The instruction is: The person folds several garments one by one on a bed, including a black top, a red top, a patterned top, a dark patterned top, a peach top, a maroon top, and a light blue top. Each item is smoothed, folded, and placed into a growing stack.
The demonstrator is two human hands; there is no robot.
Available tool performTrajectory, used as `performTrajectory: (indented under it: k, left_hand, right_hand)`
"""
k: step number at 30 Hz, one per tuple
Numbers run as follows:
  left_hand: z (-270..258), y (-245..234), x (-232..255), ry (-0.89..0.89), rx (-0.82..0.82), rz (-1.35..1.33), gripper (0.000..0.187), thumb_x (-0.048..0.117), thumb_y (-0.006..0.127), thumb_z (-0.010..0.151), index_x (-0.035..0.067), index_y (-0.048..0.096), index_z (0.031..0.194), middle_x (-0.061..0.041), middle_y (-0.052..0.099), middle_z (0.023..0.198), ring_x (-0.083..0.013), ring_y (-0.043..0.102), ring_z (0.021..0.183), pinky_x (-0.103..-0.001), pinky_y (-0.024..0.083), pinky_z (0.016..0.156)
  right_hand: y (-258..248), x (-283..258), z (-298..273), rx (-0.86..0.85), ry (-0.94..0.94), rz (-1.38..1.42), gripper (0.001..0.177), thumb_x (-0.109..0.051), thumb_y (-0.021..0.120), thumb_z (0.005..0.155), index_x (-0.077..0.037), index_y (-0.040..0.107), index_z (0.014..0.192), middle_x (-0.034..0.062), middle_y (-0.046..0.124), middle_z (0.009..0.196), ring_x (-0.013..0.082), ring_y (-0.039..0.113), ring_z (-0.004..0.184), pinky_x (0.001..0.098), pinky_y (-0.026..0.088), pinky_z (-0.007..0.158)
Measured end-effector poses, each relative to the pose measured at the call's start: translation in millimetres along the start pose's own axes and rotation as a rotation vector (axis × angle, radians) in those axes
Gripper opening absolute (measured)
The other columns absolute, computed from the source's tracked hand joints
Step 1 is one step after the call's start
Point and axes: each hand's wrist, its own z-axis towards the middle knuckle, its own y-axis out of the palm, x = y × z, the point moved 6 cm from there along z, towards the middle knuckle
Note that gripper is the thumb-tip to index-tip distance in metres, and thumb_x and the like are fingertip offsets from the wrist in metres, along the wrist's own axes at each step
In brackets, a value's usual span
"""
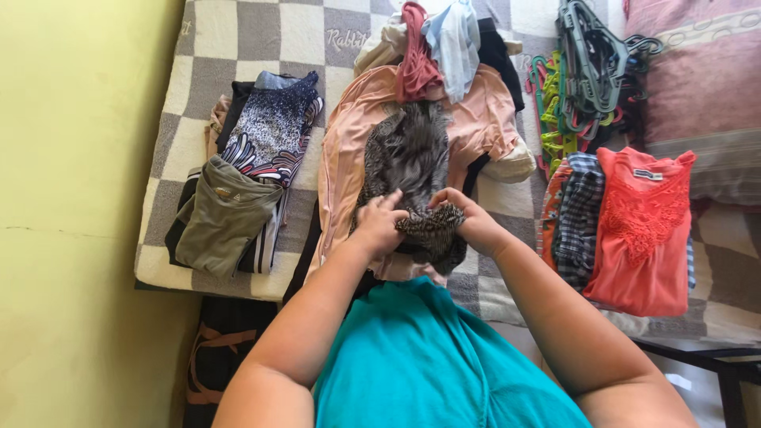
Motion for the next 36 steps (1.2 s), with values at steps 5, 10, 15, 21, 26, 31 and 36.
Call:
performTrajectory:
  k: [5,10,15,21,26,31,36]
  left_hand:
    - [6.5,41.1,-17.7,-0.139,-0.355,-0.811,0.091,0.023,0.085,0.073,0.009,0.034,0.147,-0.022,0.056,0.137,-0.0318,0.06,0.119,-0.042,0.049,0.103]
    - [-4.8,10.5,10.6,-0.013,-0.426,-0.35,0.108,0.026,0.09,0.073,0.0,0.018,0.149,-0.018,0.059,0.135,-0.0243,0.062,0.124,-0.038,0.049,0.108]
    - [-11.1,13.7,29.5,0.063,-0.096,0.393,0.081,0.035,0.096,0.059,0.021,0.066,0.133,-0.021,0.051,0.145,-0.0392,0.053,0.122,-0.048,0.043,0.101]
    - [10.7,27.0,12.6,0.026,-0.419,-0.377,0.051,0.027,0.08,0.084,0.003,0.068,0.128,-0.011,0.074,0.121,-0.0178,0.066,0.112,-0.032,0.05,0.098]
    - [-2.9,-55.1,-33.2,-0.301,-0.488,-0.866,0.045,0.017,0.073,0.09,0.001,0.065,0.131,-0.01,0.074,0.114,-0.0162,0.071,0.096,-0.031,0.057,0.086]
    - [12.2,-95.5,-74.9,-0.278,-0.406,-1.066,0.044,0.006,0.072,0.085,0.003,0.064,0.128,-0.01,0.076,0.112,-0.0166,0.074,0.098,-0.031,0.06,0.089]
    - [50.5,-101.9,-141.5,-0.221,0.609,-0.188,0.027,0.005,0.073,0.086,0.002,0.07,0.112,-0.015,0.075,0.101,-0.0209,0.071,0.09,-0.032,0.057,0.082]
  right_hand:
    - [-5.7,-22.2,-22.0,0.003,0.372,-1.202,0.092,-0.031,0.085,0.068,-0.032,0.045,0.151,0.0192,0.051,0.132,0.0356,0.06,0.118,0.0407,0.05,0.098]
    - [-13.5,7.4,-15.1,0.132,0.272,-0.796,0.057,-0.028,0.079,0.081,-0.011,0.062,0.133,0.0171,0.062,0.134,0.0332,0.059,0.121,0.0464,0.049,0.099]
    - [-14.6,22.6,-12.1,0.025,0.353,0.603,0.035,-0.01,0.059,0.095,0.007,0.062,0.126,0.0196,0.073,0.117,0.0299,0.072,0.103,0.0463,0.059,0.092]
    - [-79.2,-36.8,-7.8,-0.08,0.57,-0.125,0.049,-0.006,0.067,0.082,0.003,0.062,0.13,0.0127,0.074,0.116,0.0204,0.072,0.1,0.036,0.058,0.089]
    - [-144.1,-78.7,-12.8,-0.151,0.531,-0.473,0.059,-0.008,0.076,0.075,-0.004,0.064,0.133,0.0089,0.072,0.116,0.0149,0.067,0.102,0.0311,0.053,0.091]
    - [-174.8,-85.2,16.3,0.283,0.282,-0.947,0.041,-0.008,0.075,0.081,-0.006,0.075,0.121,0.0171,0.074,0.116,0.0232,0.067,0.106,0.0348,0.052,0.094]
    - [-153.5,-65.3,41.3,0.712,-0.087,-0.995,0.028,-0.005,0.075,0.083,-0.003,0.073,0.111,0.02,0.063,0.116,0.0296,0.065,0.1,0.0366,0.055,0.091]
